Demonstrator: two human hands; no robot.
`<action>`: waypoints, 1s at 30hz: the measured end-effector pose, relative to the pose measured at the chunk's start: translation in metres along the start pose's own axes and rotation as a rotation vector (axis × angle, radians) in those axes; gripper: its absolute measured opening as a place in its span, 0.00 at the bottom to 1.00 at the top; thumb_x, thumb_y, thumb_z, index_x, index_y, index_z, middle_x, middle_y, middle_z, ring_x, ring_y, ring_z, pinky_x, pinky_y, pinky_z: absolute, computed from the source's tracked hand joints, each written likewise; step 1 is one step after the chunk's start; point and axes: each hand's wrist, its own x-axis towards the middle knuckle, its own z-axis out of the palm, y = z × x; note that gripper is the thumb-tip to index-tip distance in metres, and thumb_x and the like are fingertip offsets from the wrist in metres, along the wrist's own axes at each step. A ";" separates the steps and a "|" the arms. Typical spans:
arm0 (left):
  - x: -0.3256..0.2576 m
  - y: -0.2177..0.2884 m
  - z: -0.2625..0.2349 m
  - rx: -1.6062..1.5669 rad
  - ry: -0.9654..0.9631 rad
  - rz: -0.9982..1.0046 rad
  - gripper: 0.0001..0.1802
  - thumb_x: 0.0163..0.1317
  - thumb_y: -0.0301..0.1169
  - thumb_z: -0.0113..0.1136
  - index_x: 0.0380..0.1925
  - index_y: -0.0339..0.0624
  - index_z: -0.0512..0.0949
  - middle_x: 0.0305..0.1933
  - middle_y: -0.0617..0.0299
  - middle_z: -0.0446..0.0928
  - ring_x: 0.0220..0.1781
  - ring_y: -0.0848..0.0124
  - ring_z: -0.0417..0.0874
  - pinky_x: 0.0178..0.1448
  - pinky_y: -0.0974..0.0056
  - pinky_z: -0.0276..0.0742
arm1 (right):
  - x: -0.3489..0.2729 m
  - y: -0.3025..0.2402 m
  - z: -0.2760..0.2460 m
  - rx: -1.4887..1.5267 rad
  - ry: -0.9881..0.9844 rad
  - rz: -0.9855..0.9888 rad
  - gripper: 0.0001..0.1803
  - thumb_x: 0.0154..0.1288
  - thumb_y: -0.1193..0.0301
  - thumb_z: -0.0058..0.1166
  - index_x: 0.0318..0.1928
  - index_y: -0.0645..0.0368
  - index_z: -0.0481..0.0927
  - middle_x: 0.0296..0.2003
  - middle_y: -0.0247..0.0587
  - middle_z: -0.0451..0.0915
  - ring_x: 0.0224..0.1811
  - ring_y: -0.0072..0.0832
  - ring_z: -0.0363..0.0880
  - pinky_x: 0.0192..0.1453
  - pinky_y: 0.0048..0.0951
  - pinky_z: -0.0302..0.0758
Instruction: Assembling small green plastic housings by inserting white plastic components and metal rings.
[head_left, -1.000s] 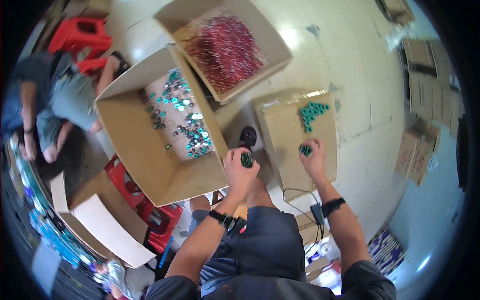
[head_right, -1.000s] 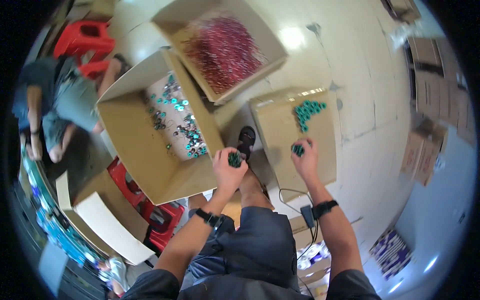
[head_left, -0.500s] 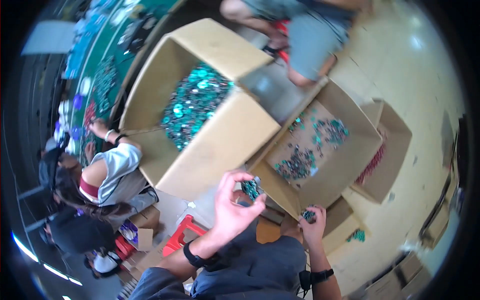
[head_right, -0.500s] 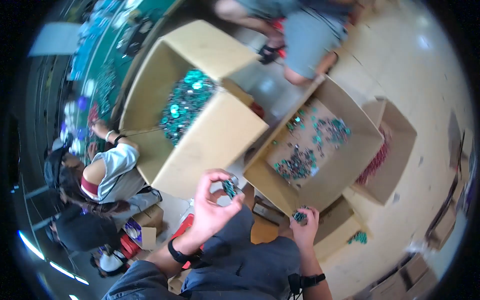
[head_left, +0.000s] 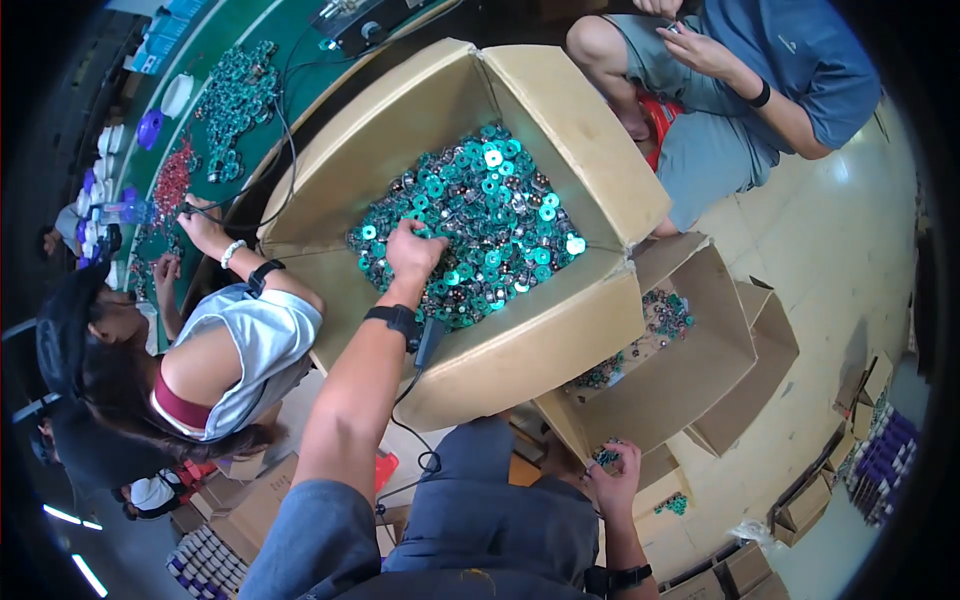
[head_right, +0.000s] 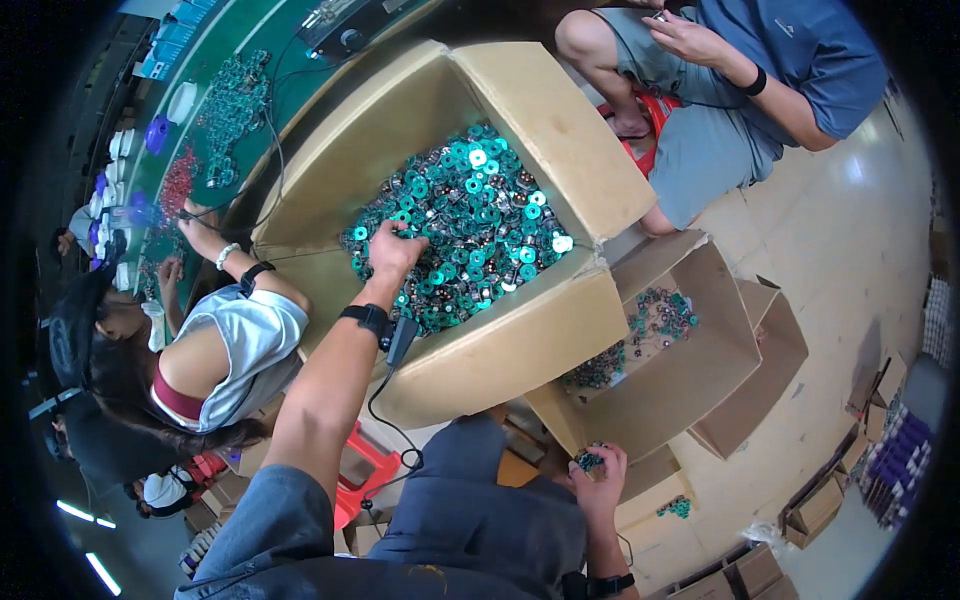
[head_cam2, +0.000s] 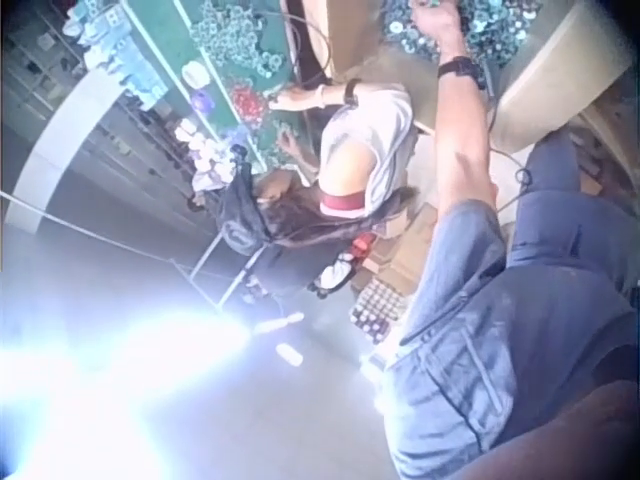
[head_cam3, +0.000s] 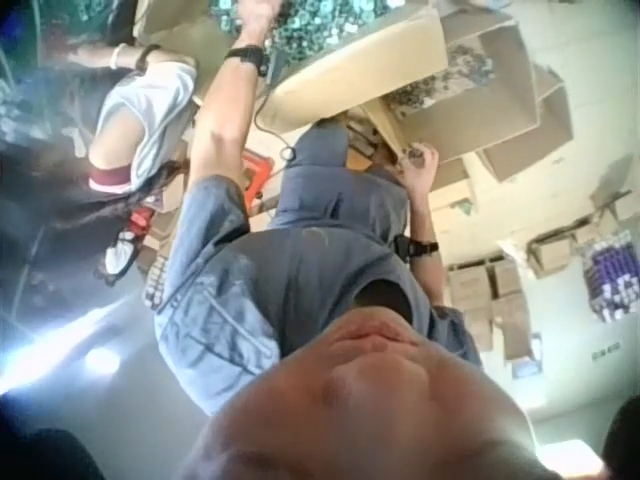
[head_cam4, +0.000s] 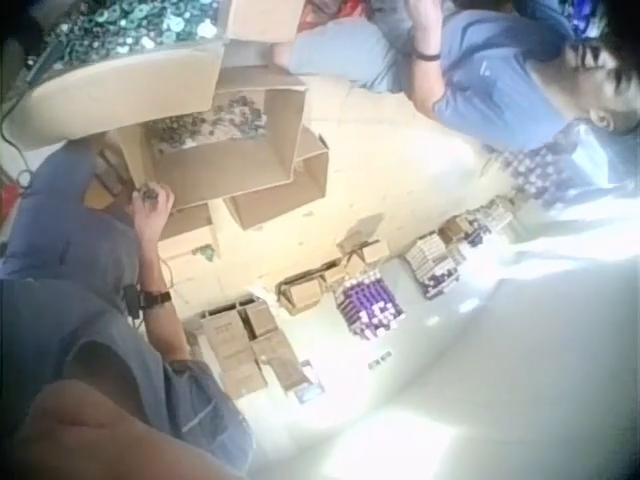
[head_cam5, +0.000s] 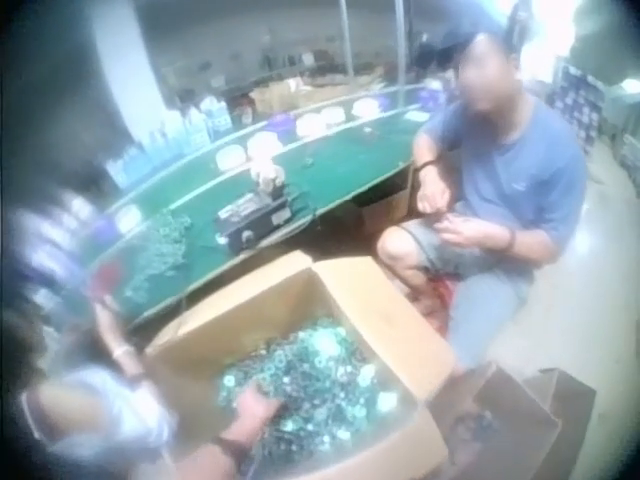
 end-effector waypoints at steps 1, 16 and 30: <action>0.008 -0.012 0.008 0.001 0.005 -0.025 0.27 0.35 0.39 0.76 0.38 0.46 0.77 0.45 0.51 0.78 0.50 0.54 0.79 0.57 0.56 0.76 | -0.002 -0.010 -0.002 -0.008 -0.001 0.007 0.22 0.45 0.80 0.67 0.44 0.56 0.78 0.53 0.42 0.69 0.53 0.33 0.74 0.49 0.30 0.75; 0.009 -0.016 0.035 0.027 0.076 0.182 0.29 0.40 0.34 0.73 0.47 0.47 0.78 0.50 0.50 0.75 0.54 0.48 0.75 0.59 0.53 0.73 | 0.027 -0.045 -0.033 -0.036 -0.007 0.040 0.23 0.46 0.84 0.65 0.45 0.55 0.77 0.55 0.43 0.68 0.53 0.33 0.73 0.52 0.30 0.75; -0.185 -0.043 -0.111 -0.090 -0.229 0.423 0.26 0.58 0.52 0.65 0.35 0.37 0.82 0.31 0.51 0.80 0.36 0.54 0.82 0.40 0.55 0.78 | 0.104 -0.324 0.035 -0.282 -0.532 -0.611 0.19 0.46 0.85 0.63 0.40 0.56 0.80 0.54 0.42 0.69 0.50 0.33 0.77 0.39 0.25 0.79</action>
